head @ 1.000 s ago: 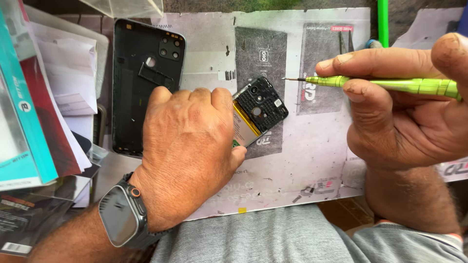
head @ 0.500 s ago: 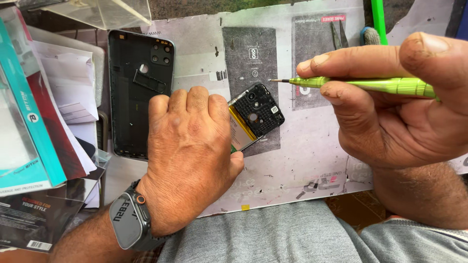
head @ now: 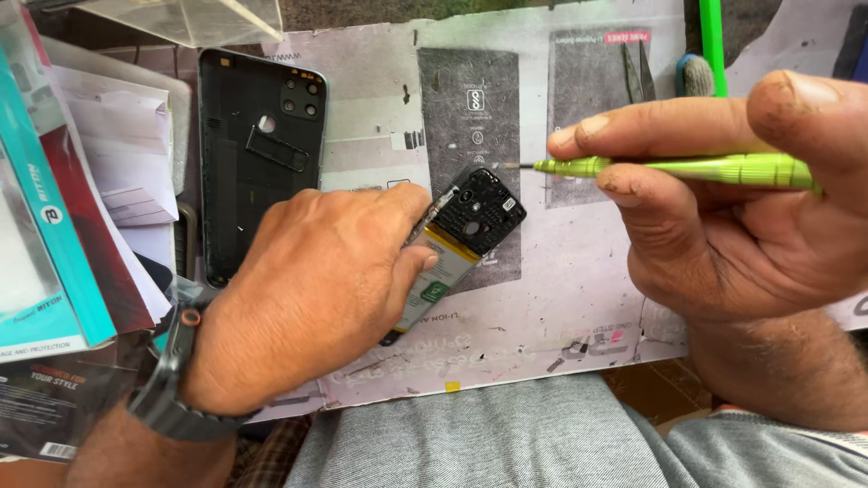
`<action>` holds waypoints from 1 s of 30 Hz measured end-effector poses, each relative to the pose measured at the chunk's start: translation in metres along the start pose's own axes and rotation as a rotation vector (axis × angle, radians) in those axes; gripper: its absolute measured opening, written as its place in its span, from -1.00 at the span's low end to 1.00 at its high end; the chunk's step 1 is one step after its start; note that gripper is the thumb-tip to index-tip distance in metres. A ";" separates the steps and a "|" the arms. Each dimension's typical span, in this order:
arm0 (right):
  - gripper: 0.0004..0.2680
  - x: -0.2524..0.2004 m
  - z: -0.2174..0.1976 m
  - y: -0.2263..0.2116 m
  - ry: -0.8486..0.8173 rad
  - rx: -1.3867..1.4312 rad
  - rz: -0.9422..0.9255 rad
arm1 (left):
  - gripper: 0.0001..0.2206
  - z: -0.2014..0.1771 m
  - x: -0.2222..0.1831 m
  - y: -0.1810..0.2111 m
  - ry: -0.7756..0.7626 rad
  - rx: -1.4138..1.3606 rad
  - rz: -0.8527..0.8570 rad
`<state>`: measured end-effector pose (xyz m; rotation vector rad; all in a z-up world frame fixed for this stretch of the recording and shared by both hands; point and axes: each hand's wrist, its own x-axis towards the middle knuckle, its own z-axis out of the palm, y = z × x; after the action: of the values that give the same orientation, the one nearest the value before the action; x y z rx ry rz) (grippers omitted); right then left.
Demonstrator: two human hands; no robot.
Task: The person repairs the interior of a mobile phone by using a small screwdriver to remove screws from the internal components, lifting the battery away from the device frame, and applying adhesive from a tube to the internal parts.
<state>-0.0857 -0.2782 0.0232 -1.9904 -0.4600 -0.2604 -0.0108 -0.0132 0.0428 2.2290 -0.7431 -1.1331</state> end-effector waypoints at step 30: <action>-0.56 0.011 0.018 0.009 0.284 0.473 0.487 | -0.81 0.003 0.005 -0.016 -0.022 -0.089 -0.023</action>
<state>-0.0726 -0.2637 0.0117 -1.5104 0.1431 -0.1084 -0.0072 -0.0058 0.0281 2.1598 -0.6645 -1.1803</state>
